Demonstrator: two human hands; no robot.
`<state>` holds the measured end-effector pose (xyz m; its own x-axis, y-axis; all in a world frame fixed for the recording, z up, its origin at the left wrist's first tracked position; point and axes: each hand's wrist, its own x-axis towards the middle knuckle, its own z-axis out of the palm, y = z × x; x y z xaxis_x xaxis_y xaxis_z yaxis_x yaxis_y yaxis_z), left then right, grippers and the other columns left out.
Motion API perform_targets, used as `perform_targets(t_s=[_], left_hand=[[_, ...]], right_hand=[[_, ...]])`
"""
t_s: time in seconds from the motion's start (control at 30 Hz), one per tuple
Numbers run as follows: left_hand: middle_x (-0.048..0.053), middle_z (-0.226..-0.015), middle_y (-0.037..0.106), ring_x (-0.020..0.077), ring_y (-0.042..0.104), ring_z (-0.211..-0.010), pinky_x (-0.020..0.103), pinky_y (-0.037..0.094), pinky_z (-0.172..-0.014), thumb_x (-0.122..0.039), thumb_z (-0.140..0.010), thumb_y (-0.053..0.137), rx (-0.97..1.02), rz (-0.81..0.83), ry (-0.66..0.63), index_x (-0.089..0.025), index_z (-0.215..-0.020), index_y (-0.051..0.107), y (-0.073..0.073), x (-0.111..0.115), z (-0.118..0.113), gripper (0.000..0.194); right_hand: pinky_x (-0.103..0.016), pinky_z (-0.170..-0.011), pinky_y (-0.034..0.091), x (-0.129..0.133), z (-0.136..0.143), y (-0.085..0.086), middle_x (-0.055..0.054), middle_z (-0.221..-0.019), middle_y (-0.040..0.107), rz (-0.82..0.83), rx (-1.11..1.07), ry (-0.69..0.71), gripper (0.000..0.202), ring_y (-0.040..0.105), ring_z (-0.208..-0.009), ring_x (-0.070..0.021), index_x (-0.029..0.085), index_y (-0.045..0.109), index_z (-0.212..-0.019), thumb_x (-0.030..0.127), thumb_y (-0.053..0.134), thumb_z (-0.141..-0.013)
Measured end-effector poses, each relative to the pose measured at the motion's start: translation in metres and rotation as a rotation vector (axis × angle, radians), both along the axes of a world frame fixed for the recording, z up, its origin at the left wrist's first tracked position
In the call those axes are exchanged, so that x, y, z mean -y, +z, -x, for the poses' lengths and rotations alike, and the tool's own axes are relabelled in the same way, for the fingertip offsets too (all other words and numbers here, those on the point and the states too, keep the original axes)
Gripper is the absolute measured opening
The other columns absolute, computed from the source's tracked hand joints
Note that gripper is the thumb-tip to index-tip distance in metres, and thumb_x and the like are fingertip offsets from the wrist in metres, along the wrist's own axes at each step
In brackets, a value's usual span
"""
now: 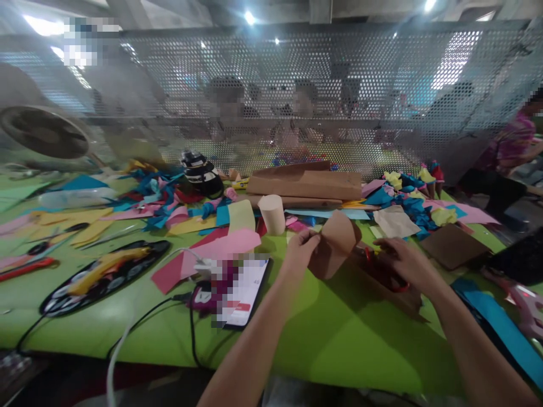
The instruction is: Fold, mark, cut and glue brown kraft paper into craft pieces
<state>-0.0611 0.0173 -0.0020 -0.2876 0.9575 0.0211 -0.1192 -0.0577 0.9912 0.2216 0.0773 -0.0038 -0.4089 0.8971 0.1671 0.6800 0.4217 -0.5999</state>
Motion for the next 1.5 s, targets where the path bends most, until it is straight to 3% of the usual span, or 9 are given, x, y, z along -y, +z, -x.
perform_targets(t_s=[0.13,0.3,0.43,0.57,0.67,0.8,1.1,1.23,1.5], left_hand=[[-0.006,-0.052,0.052,0.0102,0.045,-0.053,0.023,0.032,-0.056,-0.036,-0.07,0.072,0.029,0.027,0.097,-0.019,-0.063,0.059,-0.002,-0.005,0.012,0.022],[-0.005,-0.052,0.052,0.011,0.047,-0.054,0.023,0.032,-0.056,-0.036,-0.071,0.071,0.036,0.056,0.134,-0.019,-0.064,0.061,-0.007,-0.009,0.017,0.021],[-0.003,-0.058,0.056,0.0123,0.051,-0.058,0.024,0.036,-0.06,-0.035,-0.071,0.07,0.053,0.058,0.147,-0.019,-0.071,0.065,-0.011,-0.011,0.019,0.017],[-0.002,-0.065,0.061,0.0143,0.056,-0.065,0.026,0.041,-0.065,-0.032,-0.07,0.071,0.087,0.035,0.164,-0.019,-0.075,0.065,-0.01,-0.011,0.021,0.015],[-0.002,-0.065,0.059,0.0145,0.055,-0.065,0.026,0.04,-0.065,-0.032,-0.07,0.071,0.109,0.017,0.187,-0.019,-0.075,0.065,-0.006,-0.009,0.022,0.016],[-0.004,-0.06,0.053,0.013,0.049,-0.061,0.025,0.036,-0.06,-0.032,-0.071,0.069,0.133,0.01,0.25,-0.019,-0.071,0.06,-0.001,-0.006,0.025,0.016],[-0.004,-0.06,0.051,0.0129,0.047,-0.061,0.025,0.033,-0.059,-0.027,-0.07,0.065,0.124,0.004,0.286,-0.02,-0.066,0.053,0.004,-0.003,0.03,0.015],[-0.003,-0.062,0.052,0.0138,0.048,-0.063,0.026,0.034,-0.061,-0.026,-0.07,0.064,0.078,0.002,0.243,-0.02,-0.067,0.056,0.007,-0.001,0.026,0.011],[-0.003,-0.064,0.053,0.0133,0.047,-0.065,0.026,0.032,-0.062,-0.023,-0.07,0.062,-0.046,-0.032,0.111,-0.019,-0.068,0.057,0.004,-0.001,0.017,0.007]], right_hand=[[-0.031,-0.076,0.043,0.0,-0.001,-0.006,-0.012,-0.117,0.069,-0.025,0.329,0.077,0.051,0.067,-0.094,-0.0257,0.019,0.068,-0.121,0.011,0.059,-0.072],[-0.031,-0.064,0.036,0.007,0.005,-0.009,-0.013,-0.112,0.072,-0.051,0.455,-0.037,0.061,0.068,-0.09,-0.0295,0.023,0.063,-0.128,0.015,0.062,-0.068],[-0.035,-0.069,0.044,0.004,0.001,-0.001,-0.013,-0.107,0.074,-0.029,0.278,-0.115,0.055,0.069,-0.089,-0.0308,0.022,0.062,-0.127,0.025,0.063,-0.072],[-0.038,-0.077,0.053,0.003,-0.004,0.011,-0.01,-0.107,0.077,0.213,-0.155,-0.019,0.059,0.072,-0.093,-0.0292,0.021,0.06,-0.134,0.032,0.063,-0.076],[-0.042,-0.091,0.055,0.006,-0.004,0.018,-0.012,-0.12,0.075,0.339,-0.294,0.06,0.062,0.068,-0.114,-0.0342,0.023,0.062,-0.135,0.045,0.072,-0.078],[-0.045,-0.102,0.052,0.012,0.0,0.019,-0.015,-0.134,0.067,0.241,-0.181,0.14,0.07,0.061,-0.124,-0.0381,0.023,0.062,-0.131,0.054,0.08,-0.071],[-0.045,-0.09,0.055,0.027,0.016,0.029,-0.014,-0.123,0.071,0.251,0.007,0.291,0.069,0.067,-0.109,-0.0373,0.025,0.059,-0.133,0.058,0.073,-0.075],[-0.048,-0.097,0.052,0.026,0.021,0.023,-0.012,-0.129,0.071,0.25,0.002,0.277,0.06,0.065,-0.116,-0.0384,0.025,0.064,-0.131,0.056,0.071,-0.08],[-0.048,-0.102,0.05,0.027,0.026,0.017,-0.01,-0.132,0.071,0.317,-0.094,0.31,0.057,0.065,-0.12,-0.0393,0.025,0.072,-0.128,0.052,0.076,-0.077]])
